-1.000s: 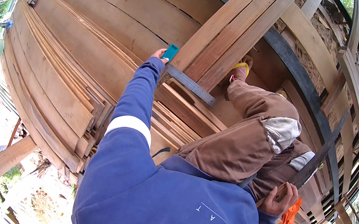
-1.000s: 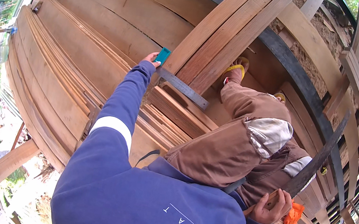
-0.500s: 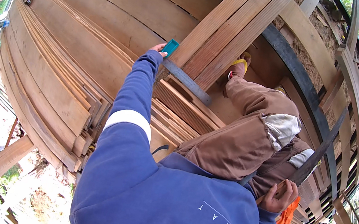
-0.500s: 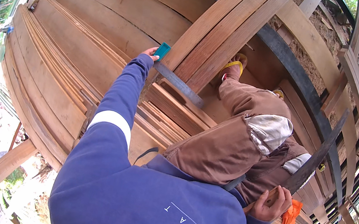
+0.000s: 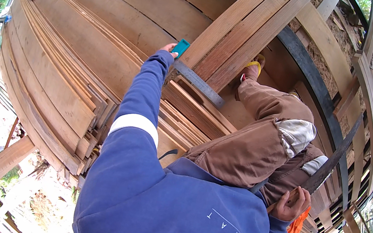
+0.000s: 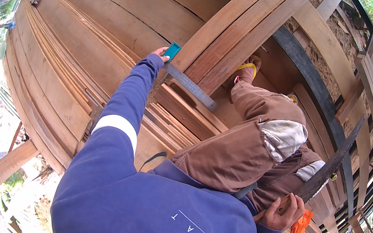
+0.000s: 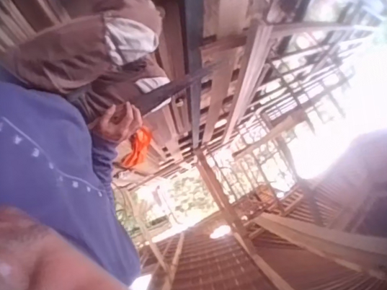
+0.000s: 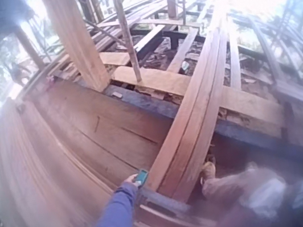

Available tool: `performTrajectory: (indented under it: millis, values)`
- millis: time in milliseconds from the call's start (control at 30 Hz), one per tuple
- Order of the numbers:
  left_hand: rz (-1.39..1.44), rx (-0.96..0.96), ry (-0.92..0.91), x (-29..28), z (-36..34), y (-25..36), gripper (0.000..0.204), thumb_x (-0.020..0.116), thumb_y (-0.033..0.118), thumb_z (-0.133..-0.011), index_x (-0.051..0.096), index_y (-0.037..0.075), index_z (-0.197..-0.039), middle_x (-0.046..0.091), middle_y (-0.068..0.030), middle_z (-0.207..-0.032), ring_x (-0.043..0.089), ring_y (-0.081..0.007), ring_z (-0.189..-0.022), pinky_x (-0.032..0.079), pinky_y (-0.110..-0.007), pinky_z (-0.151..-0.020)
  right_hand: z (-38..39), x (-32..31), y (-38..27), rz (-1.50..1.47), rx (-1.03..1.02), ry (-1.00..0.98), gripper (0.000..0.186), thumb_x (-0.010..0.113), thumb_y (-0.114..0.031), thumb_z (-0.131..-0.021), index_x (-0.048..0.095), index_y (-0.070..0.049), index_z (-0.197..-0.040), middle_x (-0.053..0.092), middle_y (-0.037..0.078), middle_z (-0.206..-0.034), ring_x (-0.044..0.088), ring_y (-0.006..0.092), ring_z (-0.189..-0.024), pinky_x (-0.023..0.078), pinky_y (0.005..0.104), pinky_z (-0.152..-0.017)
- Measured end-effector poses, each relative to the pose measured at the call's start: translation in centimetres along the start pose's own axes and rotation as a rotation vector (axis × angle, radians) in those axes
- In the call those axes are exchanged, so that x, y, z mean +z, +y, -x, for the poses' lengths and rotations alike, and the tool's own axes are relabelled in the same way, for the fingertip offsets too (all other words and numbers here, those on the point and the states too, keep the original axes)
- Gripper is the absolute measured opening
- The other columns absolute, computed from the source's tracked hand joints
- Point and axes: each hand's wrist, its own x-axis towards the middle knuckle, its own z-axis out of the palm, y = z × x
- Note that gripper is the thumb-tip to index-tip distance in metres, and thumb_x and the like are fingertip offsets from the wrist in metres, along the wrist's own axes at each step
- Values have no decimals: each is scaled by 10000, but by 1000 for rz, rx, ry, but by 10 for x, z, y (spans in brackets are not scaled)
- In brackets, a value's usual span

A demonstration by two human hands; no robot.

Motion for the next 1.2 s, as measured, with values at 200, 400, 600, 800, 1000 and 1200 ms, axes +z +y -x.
performTrajectory:
  millis: [200,400,600,800,1000,1200]
  values:
    - [143,76,-5,4,-12,-24,468,671,117,-868,521,110,-1312,635,-124,-1161,600,-198,-1032,462,-318,-924,0,0,2,-5,-4,2,386,637,-21,-704,606,-7,-1089,529,176,-1101,519,334,-1020,414,431,-915]
    - [118,28,-13,3,9,13,474,659,85,-873,508,79,-1322,624,-121,-1167,590,-189,-1029,459,-316,-925,1,1,1,13,3,0,380,639,-24,-707,607,-4,-1085,531,177,-1100,522,338,-1026,415,426,-917]
    - [174,9,-41,-2,8,4,490,658,87,-876,499,88,-1340,622,-123,-1173,587,-195,-1033,458,-320,-927,-1,1,1,23,-20,5,377,643,-30,-706,608,1,-1081,536,178,-1096,528,337,-1021,415,423,-919]
    - [213,0,-47,-1,7,7,490,659,94,-880,499,93,-1343,620,-121,-1176,583,-194,-1041,450,-318,-938,-1,1,0,30,-15,4,379,646,-31,-701,608,0,-1077,537,175,-1095,528,335,-1021,416,423,-916]
    - [227,1,-54,0,9,12,485,652,87,-880,502,92,-1341,621,-119,-1177,580,-188,-1042,448,-314,-934,-1,1,-1,35,0,-3,377,648,-34,-701,608,-3,-1074,538,171,-1094,525,334,-1023,411,426,-920]
    - [112,99,1,1,9,4,467,656,137,-888,516,128,-1334,639,-112,-1118,597,-185,-964,487,-320,-847,-3,1,-3,34,-8,-2,370,646,-39,-703,610,-5,-1070,539,172,-1091,526,336,-1021,411,425,-917]
